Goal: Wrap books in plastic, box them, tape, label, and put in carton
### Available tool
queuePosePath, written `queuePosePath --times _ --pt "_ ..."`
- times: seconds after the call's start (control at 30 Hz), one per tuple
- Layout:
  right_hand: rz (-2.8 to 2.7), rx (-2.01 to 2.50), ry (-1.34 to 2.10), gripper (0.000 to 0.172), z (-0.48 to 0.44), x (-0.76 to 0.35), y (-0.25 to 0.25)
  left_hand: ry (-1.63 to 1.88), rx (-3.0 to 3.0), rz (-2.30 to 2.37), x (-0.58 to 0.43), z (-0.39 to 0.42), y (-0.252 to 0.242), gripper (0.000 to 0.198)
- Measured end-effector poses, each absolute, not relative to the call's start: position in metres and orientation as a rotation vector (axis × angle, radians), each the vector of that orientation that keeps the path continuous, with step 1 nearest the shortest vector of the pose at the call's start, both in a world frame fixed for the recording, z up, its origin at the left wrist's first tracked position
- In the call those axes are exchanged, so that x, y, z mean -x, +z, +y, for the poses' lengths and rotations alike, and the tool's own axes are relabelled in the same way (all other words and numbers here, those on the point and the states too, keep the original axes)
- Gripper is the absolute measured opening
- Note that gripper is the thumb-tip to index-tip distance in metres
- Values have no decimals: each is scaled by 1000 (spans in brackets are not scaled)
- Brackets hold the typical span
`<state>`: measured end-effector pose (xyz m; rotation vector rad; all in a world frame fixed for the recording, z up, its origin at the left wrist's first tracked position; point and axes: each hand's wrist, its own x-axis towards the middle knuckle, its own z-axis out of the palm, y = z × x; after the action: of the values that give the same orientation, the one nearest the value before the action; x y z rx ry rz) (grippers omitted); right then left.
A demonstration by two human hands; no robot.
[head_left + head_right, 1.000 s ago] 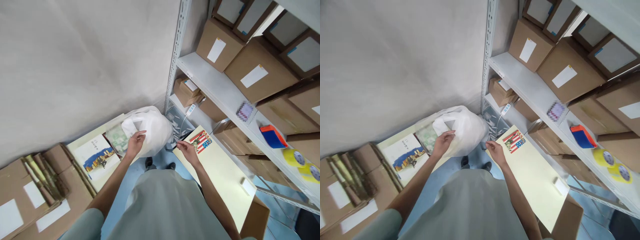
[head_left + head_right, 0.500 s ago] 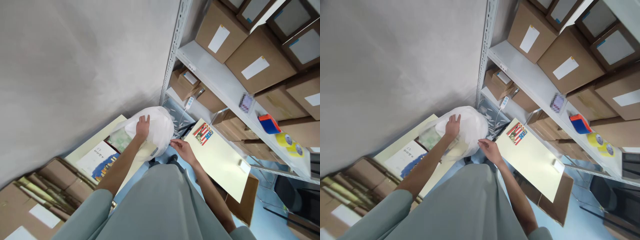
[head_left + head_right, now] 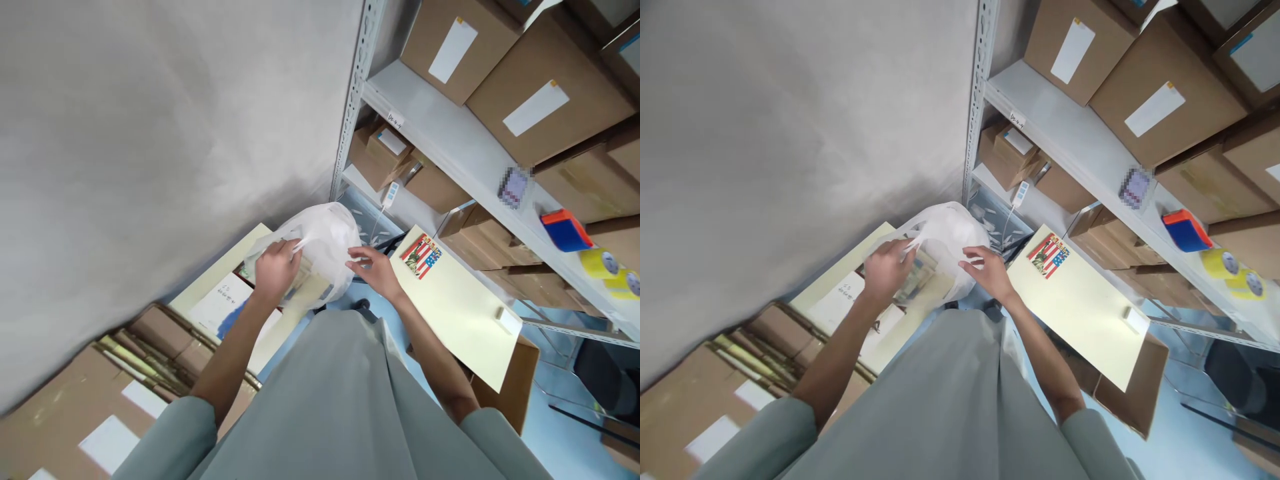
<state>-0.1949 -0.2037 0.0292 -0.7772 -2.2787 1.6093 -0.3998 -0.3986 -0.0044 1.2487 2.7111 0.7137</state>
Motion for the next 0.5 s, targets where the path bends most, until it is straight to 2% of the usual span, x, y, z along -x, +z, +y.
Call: queuePosePath --times 0.17,0.23,0.37,0.5 --pt "-2368 543 1408 88 -210 246 44 821 -1532 2664 414 -415 67 37" --pt "-2357 478 1402 86 -208 259 51 846 -1629 2636 419 -416 90 35" --pt "-2248 377 1528 63 -192 254 74 948 -1686 2642 422 -408 116 32" --pt "-2137 386 1665 69 -168 210 103 1189 -1787 2538 416 -384 124 22"
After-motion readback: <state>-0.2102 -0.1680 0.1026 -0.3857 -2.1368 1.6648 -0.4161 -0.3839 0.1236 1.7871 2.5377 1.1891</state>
